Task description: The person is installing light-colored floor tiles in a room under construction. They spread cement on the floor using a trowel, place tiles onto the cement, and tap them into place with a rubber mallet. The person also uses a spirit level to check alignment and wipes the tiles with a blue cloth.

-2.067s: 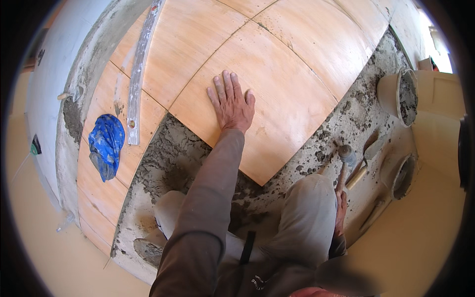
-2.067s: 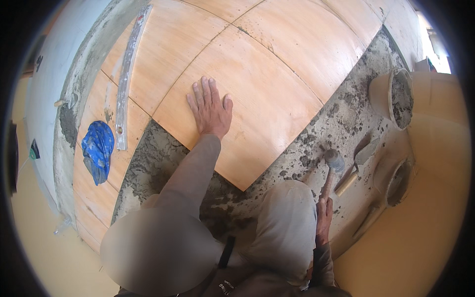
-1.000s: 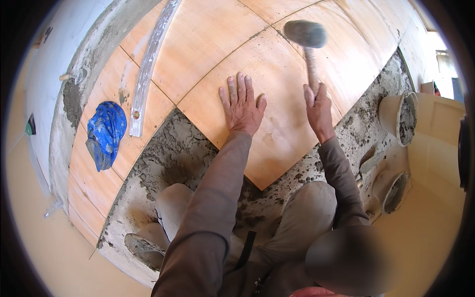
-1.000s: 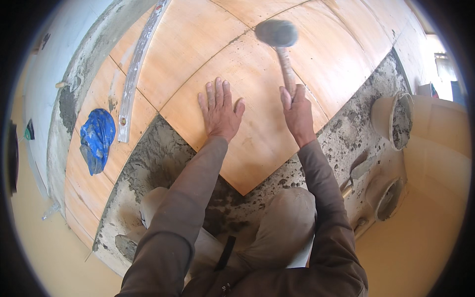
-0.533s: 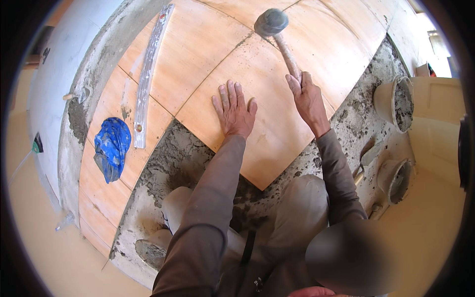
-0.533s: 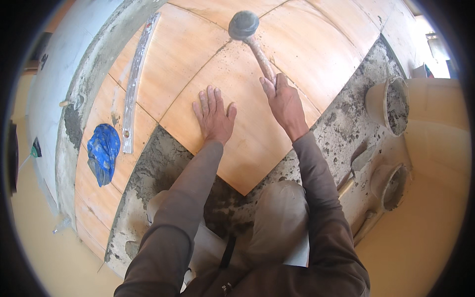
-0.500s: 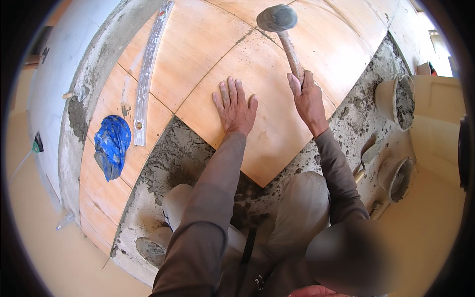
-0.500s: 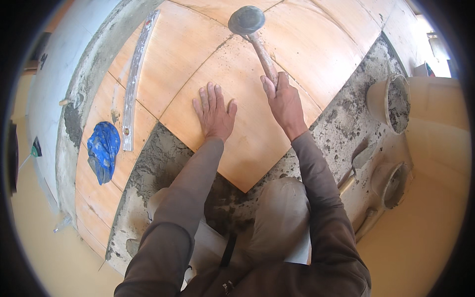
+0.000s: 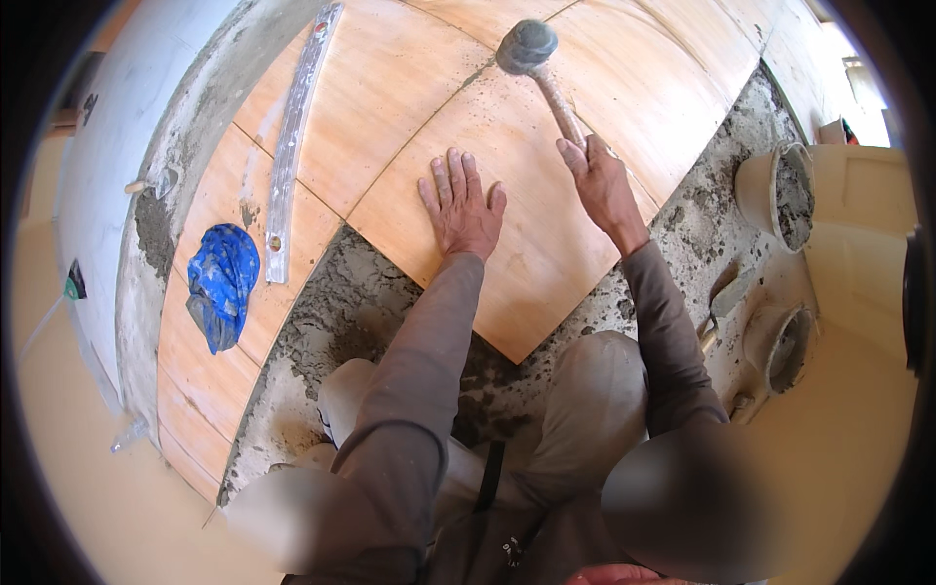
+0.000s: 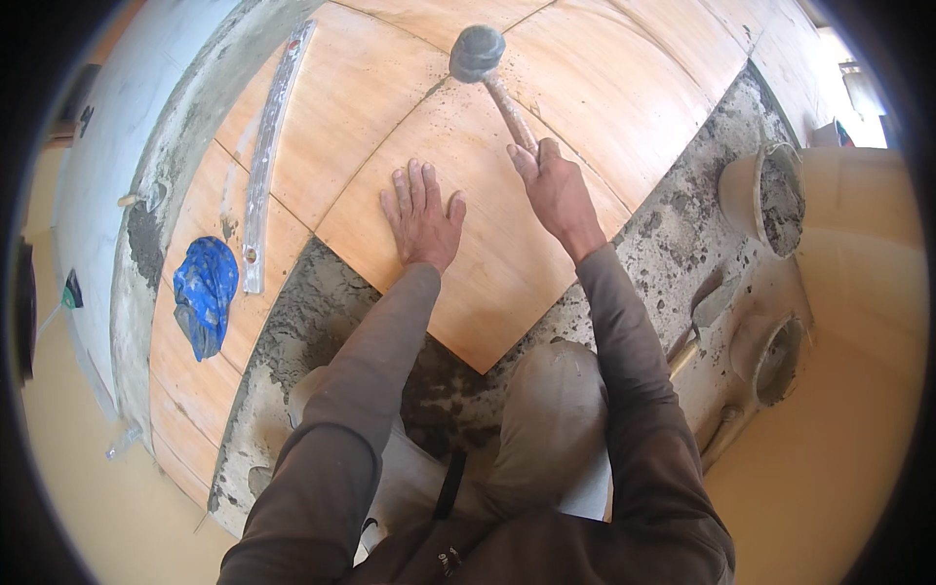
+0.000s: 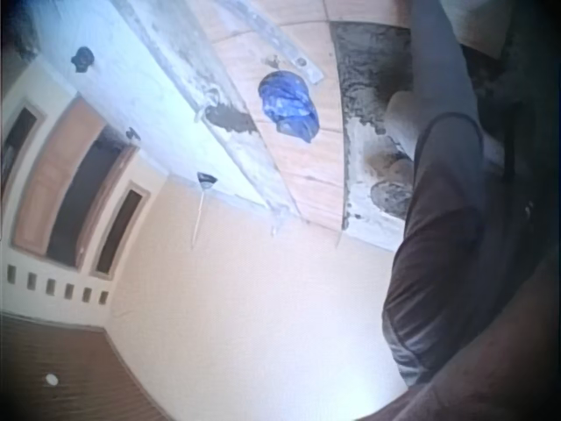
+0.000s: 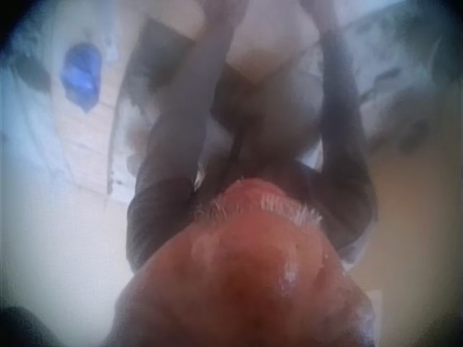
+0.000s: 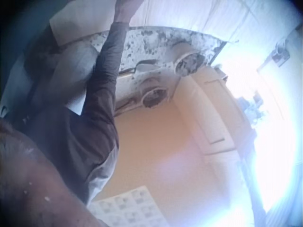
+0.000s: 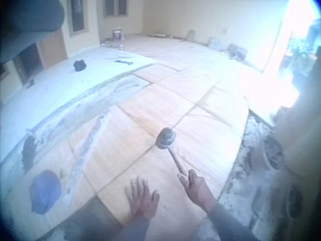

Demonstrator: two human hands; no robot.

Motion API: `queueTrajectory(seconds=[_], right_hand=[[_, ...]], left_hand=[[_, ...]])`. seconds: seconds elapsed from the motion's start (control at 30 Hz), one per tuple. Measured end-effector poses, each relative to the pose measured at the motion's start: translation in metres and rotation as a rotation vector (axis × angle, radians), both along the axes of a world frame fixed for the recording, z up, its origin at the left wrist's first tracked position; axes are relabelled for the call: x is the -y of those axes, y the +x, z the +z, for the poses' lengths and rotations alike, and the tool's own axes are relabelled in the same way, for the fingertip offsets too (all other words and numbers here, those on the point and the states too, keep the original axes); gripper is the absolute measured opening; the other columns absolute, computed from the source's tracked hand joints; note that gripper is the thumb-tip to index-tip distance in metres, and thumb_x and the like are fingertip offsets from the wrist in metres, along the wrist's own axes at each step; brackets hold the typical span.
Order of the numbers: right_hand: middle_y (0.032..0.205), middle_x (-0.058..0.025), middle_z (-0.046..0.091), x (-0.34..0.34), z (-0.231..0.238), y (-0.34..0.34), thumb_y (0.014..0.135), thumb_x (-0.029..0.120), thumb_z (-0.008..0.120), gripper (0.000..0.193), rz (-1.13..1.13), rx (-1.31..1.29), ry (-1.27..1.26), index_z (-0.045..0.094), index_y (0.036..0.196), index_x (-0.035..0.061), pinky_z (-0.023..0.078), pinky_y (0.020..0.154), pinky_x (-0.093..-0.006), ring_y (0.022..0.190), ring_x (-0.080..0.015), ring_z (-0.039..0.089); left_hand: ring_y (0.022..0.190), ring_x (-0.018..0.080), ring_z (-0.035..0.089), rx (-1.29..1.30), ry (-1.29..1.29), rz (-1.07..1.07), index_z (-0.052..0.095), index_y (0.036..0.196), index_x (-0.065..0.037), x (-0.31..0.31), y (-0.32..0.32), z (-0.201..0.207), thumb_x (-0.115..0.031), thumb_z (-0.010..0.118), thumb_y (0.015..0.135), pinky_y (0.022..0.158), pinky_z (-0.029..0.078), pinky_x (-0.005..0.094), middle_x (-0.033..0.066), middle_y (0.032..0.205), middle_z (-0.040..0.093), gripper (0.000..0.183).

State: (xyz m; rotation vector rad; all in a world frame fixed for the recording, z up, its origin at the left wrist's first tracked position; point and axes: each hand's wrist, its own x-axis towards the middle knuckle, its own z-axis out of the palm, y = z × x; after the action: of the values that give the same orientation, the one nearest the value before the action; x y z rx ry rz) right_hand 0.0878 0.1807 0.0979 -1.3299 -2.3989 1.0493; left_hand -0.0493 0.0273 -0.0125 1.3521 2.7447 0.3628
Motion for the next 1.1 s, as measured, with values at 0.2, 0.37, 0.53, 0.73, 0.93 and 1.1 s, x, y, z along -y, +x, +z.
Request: queueTrajectory(seconds=[0.2,0.37,0.53,0.73,0.93,1.1], right_hand=[[0.074,-0.0308,0.065,-0.001,-0.031,0.011,0.107,0.043,0.056,0.046,0.007,0.028,0.070,0.050,0.100,-0.0021,0.048,0.064,-0.0553,0.073,-0.0513,0.066],[0.076,-0.0316,0.065,0.029,0.004,-0.006,0.106,0.043,0.057,0.043,-0.060,-0.082,0.072,0.051,0.101,0.0007,0.048,0.064,-0.0555,0.077,-0.0523,0.066],[0.067,-0.0164,0.056,0.010,-0.053,0.022,0.107,0.045,0.058,0.046,-0.039,0.010,-0.030,0.054,0.097,0.0010,0.047,0.058,-0.0405,0.059,-0.0221,0.055],[0.069,-0.0204,0.060,0.027,-0.042,0.017,0.107,0.046,0.057,0.046,-0.002,0.007,0.098,0.054,0.098,0.0012,0.046,0.057,-0.0396,0.059,-0.0246,0.060],[0.066,-0.0210,0.061,0.033,0.004,0.004,0.108,0.041,0.058,0.041,-0.034,-0.047,0.086,0.054,0.101,0.0014,0.046,0.053,-0.0429,0.056,-0.0282,0.063],[0.073,-0.0300,0.065,0.019,-0.054,0.034,0.106,0.040,0.059,0.040,0.044,0.077,0.136,0.051,0.103,0.0008,0.051,0.062,-0.0553,0.072,-0.0497,0.067]], left_hand=[[0.161,0.0345,0.009,0.047,0.016,-0.018,0.027,0.163,-0.006,-0.008,0.008,0.001,-0.054,0.039,0.107,0.128,0.001,0.0579,0.0135,0.174,0.017,0.075],[0.160,0.0359,0.010,0.028,0.020,0.016,0.028,0.163,-0.006,0.005,-0.002,-0.002,-0.054,0.041,0.105,0.127,0.000,0.0583,0.0147,0.173,0.017,0.077],[0.160,0.0369,0.010,0.085,0.078,-0.020,0.030,0.162,-0.007,-0.004,0.013,-0.005,-0.054,0.042,0.104,0.127,0.000,0.0586,0.0146,0.172,0.020,0.075],[0.160,0.0363,0.010,0.081,0.106,0.012,0.030,0.162,-0.008,-0.001,-0.004,0.001,-0.053,0.043,0.104,0.127,0.000,0.0588,0.0143,0.172,0.021,0.075],[0.161,0.0355,0.008,0.101,0.038,0.029,0.027,0.163,-0.007,0.008,-0.001,0.002,-0.054,0.040,0.105,0.127,-0.002,0.0589,0.0144,0.173,0.017,0.076],[0.160,0.0358,0.011,0.050,0.064,-0.021,0.030,0.162,-0.005,-0.007,0.006,-0.007,-0.055,0.042,0.106,0.127,0.000,0.0587,0.0150,0.173,0.018,0.077]])
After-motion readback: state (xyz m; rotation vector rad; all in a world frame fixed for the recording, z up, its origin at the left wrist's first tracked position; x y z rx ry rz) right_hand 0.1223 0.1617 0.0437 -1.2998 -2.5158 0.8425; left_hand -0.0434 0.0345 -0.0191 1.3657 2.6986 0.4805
